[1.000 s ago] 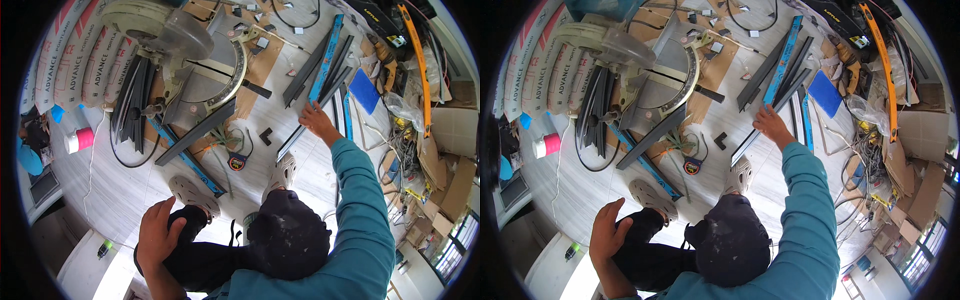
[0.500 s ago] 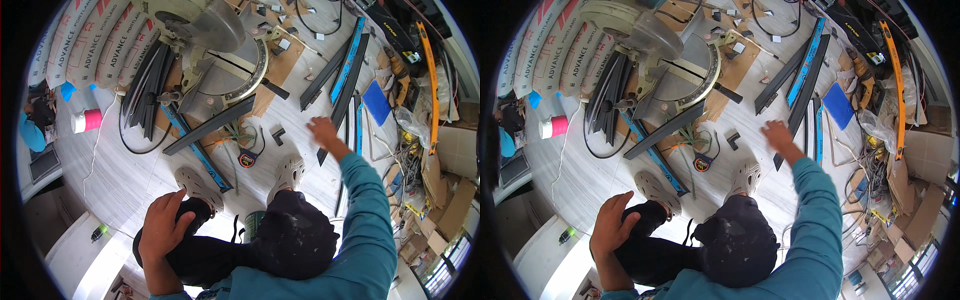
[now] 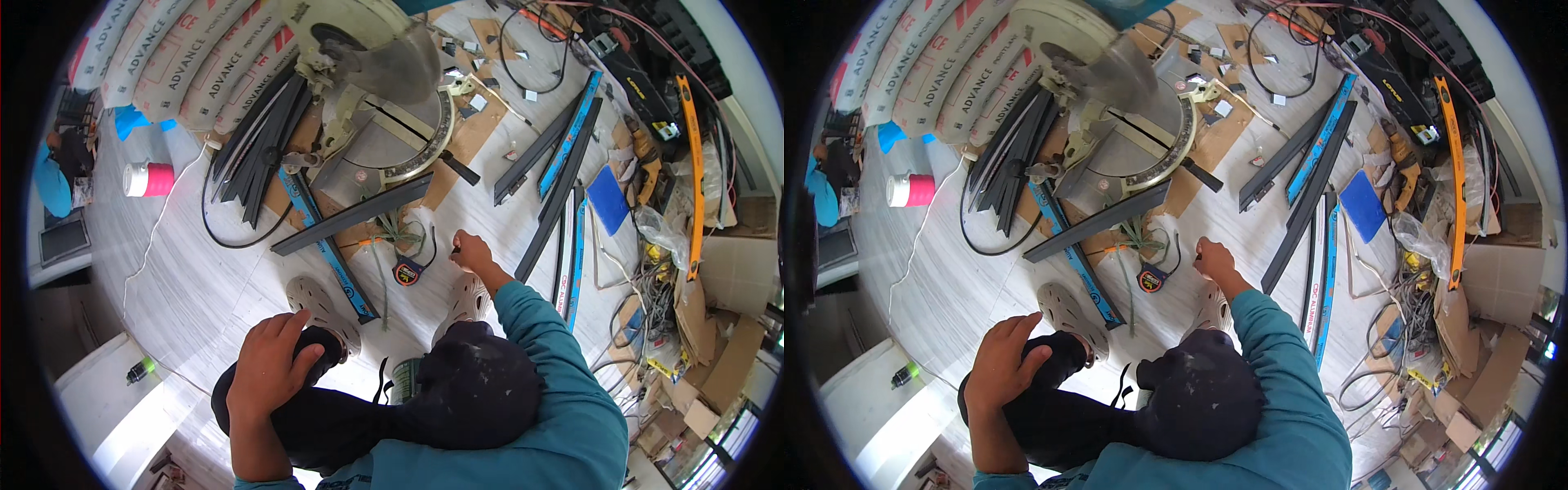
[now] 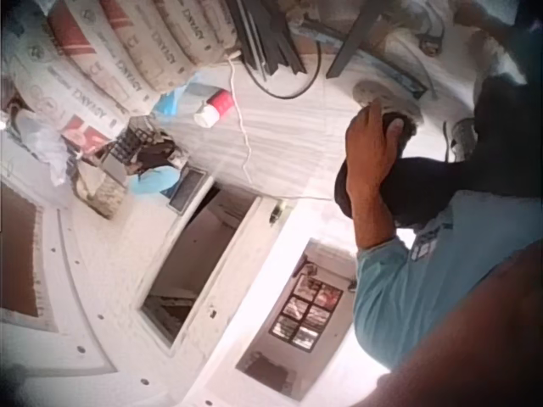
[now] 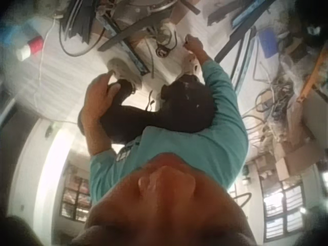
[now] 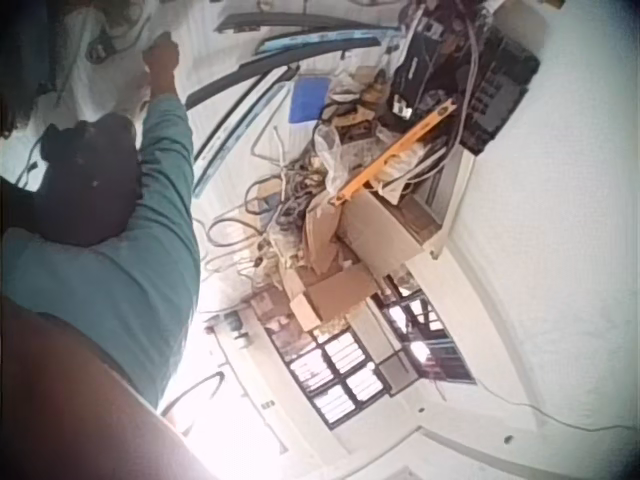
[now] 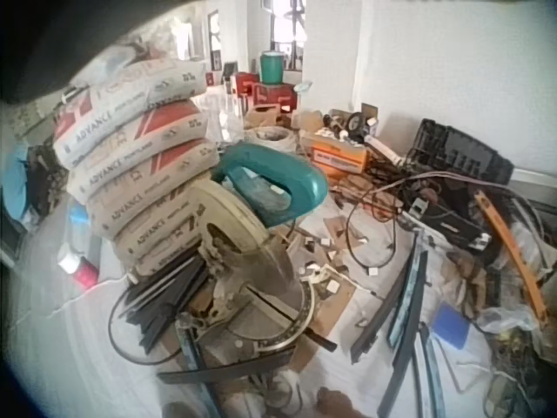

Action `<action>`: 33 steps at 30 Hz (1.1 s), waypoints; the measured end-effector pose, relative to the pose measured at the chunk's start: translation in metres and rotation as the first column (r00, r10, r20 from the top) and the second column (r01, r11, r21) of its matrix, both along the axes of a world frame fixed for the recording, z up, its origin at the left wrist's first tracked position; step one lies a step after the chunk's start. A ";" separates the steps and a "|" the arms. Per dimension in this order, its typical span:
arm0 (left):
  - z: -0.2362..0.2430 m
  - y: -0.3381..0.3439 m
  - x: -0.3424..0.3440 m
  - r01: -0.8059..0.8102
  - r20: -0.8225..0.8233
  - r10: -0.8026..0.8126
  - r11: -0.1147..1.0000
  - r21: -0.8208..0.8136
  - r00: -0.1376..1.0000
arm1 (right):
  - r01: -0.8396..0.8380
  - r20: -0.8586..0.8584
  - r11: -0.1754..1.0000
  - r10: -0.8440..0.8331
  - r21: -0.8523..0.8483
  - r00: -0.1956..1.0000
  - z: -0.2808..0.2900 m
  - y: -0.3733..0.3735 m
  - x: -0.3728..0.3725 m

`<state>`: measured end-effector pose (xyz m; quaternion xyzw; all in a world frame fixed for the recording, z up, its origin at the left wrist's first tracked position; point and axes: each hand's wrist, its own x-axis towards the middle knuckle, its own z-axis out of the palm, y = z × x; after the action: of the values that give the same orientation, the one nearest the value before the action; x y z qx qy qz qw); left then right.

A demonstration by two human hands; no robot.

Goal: The person is measuring and cutting aluminum window or door frames using a miter saw.

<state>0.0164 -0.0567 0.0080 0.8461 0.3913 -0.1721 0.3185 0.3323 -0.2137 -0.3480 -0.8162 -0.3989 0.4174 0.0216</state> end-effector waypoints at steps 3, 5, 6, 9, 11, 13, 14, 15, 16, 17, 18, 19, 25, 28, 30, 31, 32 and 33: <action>0.007 0.001 -0.002 0.004 0.059 -0.004 1.000 0.013 0.998 | 0.177 -0.128 0.978 -0.163 0.112 0.978 0.002 0.021 -0.004; 0.010 -0.003 -0.012 -0.014 0.051 0.013 1.000 0.018 0.999 | 0.281 -0.221 0.937 -0.235 0.206 0.947 0.013 0.042 -0.017; 0.010 -0.004 -0.017 -0.006 0.049 0.005 1.000 0.017 0.999 | 0.261 -0.216 0.942 -0.215 0.213 0.952 0.015 0.046 -0.020; 0.003 -0.006 -0.026 0.031 0.203 -0.051 0.995 0.099 0.978 | 0.319 -0.306 0.898 -0.224 0.304 0.925 0.017 0.052 -0.014; 0.010 -0.011 -0.026 -0.002 0.197 -0.014 0.997 0.080 0.980 | 0.204 -0.196 0.920 -0.144 0.335 0.970 0.022 0.048 -0.003; 0.004 -0.025 -0.030 0.228 0.065 -0.230 0.973 0.042 0.971 | 0.216 -0.233 0.928 -0.148 0.302 0.961 0.047 0.040 0.004; -0.007 -0.039 -0.034 0.326 0.144 -0.327 0.945 0.034 0.934 | 0.267 -0.292 0.931 -0.191 0.250 0.937 0.054 0.032 0.010; -0.006 -0.049 -0.031 0.415 0.060 -0.410 0.899 -0.140 0.910 | 0.265 -0.308 0.932 -0.184 0.246 0.933 0.064 0.026 0.011; -0.011 -0.062 -0.035 0.443 0.066 -0.440 0.872 -0.208 0.896 | 0.249 -0.297 0.945 -0.181 0.212 0.938 0.083 0.021 0.008; -0.012 -0.072 -0.037 0.480 0.082 -0.477 0.835 -0.268 0.875 | 0.176 -0.244 0.956 -0.117 0.234 0.963 0.094 0.014 0.014; -0.007 -0.076 -0.037 0.461 0.095 -0.453 0.848 -0.261 0.886 | 0.151 -0.217 0.965 -0.103 0.216 0.971 0.109 0.008 0.019; 0.000 -0.076 -0.037 0.470 0.080 -0.466 0.845 -0.254 0.881 | 0.016 -0.119 0.973 0.012 0.230 0.993 0.125 0.005 0.025; 0.005 -0.073 -0.051 0.462 0.141 -0.453 0.886 -0.037 0.880 | -0.180 0.004 0.953 0.185 0.242 0.983 0.254 0.015 0.039; 0.008 -0.075 -0.058 0.453 0.189 -0.449 0.891 0.026 0.873 | -0.299 0.150 0.896 0.263 0.330 0.953 0.310 0.031 0.033; 0.008 -0.070 -0.061 0.387 0.212 -0.382 0.922 0.020 0.899 | -0.268 0.125 0.896 0.239 0.353 0.963 0.332 0.050 0.010; 0.008 -0.071 -0.060 0.400 0.228 -0.396 0.916 0.031 0.889 | -0.313 0.172 0.892 0.270 0.326 0.947 0.339 0.059 0.001; 0.010 -0.073 -0.060 0.410 0.213 -0.413 0.910 0.060 0.886 | -0.357 0.213 0.885 0.302 0.301 0.929 0.341 0.072 -0.008; 0.011 -0.071 -0.057 0.422 0.198 -0.431 0.902 0.087 0.880 | -0.396 0.265 0.862 0.320 0.315 0.909 0.338 0.082 -0.014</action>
<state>-0.0411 -0.1280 0.0190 0.9313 0.1627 -0.1386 0.2950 0.3181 -0.1320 -0.0101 -0.7475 -0.6142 0.2475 0.0524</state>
